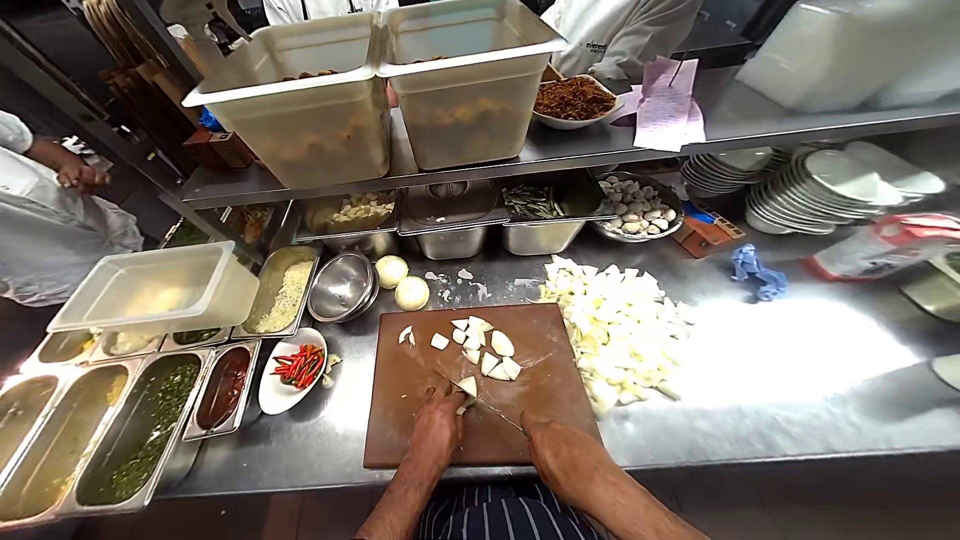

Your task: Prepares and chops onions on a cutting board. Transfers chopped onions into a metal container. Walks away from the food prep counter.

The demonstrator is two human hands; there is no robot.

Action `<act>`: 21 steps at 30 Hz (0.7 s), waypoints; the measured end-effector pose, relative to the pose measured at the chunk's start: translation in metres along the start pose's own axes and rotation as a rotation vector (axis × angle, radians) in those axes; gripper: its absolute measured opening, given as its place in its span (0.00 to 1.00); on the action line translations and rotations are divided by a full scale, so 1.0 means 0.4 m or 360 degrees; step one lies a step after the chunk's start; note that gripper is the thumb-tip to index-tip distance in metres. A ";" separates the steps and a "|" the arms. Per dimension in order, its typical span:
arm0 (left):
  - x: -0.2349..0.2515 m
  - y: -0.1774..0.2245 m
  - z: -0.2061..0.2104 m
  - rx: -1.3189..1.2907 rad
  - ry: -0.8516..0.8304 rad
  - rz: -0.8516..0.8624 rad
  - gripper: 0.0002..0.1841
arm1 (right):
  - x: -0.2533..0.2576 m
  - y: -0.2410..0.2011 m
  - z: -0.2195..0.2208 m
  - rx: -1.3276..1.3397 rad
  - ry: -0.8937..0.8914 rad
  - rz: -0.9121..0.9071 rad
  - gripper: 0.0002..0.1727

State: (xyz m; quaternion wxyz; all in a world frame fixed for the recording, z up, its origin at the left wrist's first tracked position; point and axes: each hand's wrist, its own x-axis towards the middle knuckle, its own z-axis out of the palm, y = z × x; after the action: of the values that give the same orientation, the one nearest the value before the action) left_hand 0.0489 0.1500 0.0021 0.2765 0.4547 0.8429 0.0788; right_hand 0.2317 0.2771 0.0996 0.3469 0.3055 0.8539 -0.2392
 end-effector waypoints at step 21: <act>-0.051 -0.046 0.060 -0.0103 0.0269 -0.0083 0.17 | 0.162 -0.009 0.135 0.0337 0.0314 -0.0284 0.20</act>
State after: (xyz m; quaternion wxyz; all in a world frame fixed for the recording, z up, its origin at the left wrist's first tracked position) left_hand 0.0575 0.1200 -0.0170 0.2208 0.4152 0.8718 0.1368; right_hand 0.2163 0.2642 0.0176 0.2048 0.2852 0.8775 -0.3266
